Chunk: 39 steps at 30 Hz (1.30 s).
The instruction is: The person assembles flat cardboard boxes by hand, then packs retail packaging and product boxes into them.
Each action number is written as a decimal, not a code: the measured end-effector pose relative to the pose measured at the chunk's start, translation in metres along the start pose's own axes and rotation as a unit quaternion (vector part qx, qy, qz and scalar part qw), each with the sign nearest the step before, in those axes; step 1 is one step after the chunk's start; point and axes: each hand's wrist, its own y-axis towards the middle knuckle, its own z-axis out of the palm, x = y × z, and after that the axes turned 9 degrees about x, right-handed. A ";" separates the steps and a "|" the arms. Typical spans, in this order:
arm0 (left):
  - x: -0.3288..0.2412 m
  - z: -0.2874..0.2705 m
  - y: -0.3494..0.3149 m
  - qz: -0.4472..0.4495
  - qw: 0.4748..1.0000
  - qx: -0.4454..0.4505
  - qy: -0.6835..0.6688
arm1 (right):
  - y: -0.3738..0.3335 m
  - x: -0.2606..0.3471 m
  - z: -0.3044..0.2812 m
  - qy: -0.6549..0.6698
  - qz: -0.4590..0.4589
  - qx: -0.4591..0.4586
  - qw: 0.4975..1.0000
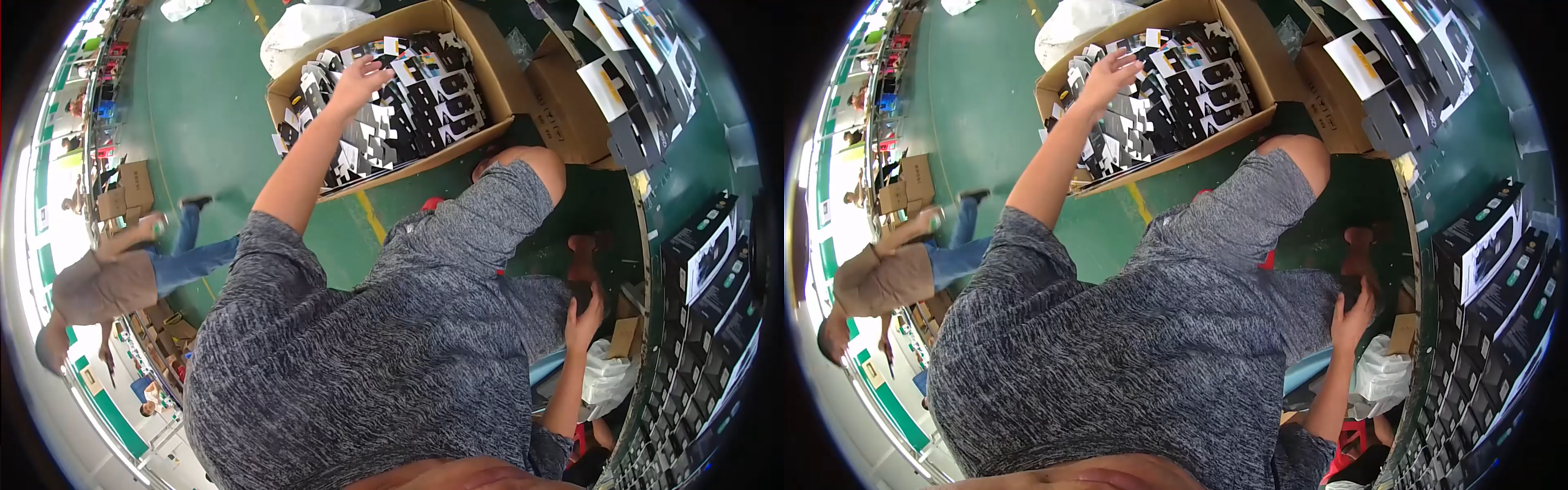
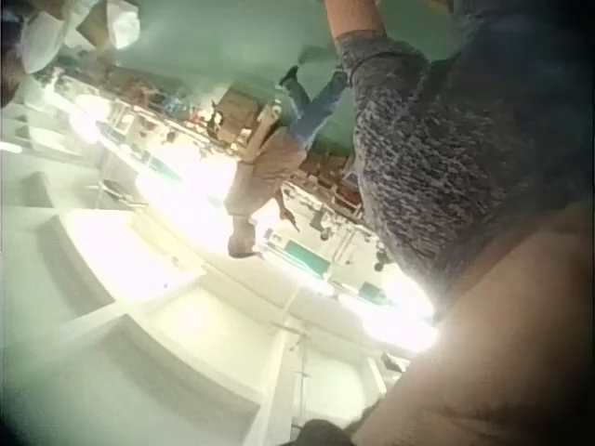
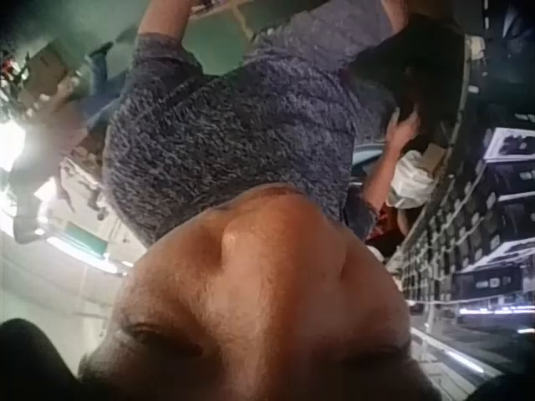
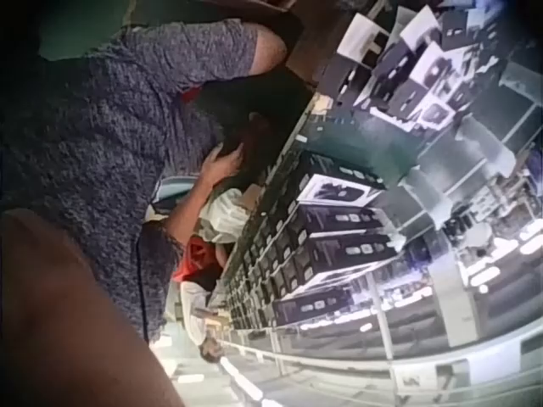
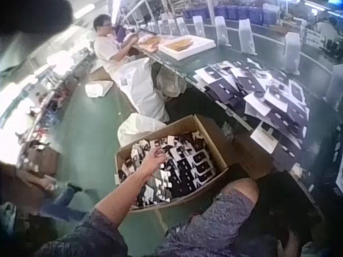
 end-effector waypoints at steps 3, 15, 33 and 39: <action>-0.004 0.052 0.038 -0.095 0.990 -0.040 -0.095 | -0.030 -0.042 0.037 -0.054 0.052 -0.025 0.997; 0.064 0.108 0.090 -0.239 0.928 -0.267 0.101 | -0.002 -0.050 0.046 -0.073 0.072 -0.077 0.992; 0.081 0.025 0.113 -0.290 0.930 -0.019 0.226 | 0.002 -0.050 0.042 -0.022 0.033 -0.091 0.995; 0.055 0.062 0.108 -0.315 0.890 -0.038 0.328 | -0.001 -0.046 0.039 -0.030 0.056 -0.086 0.994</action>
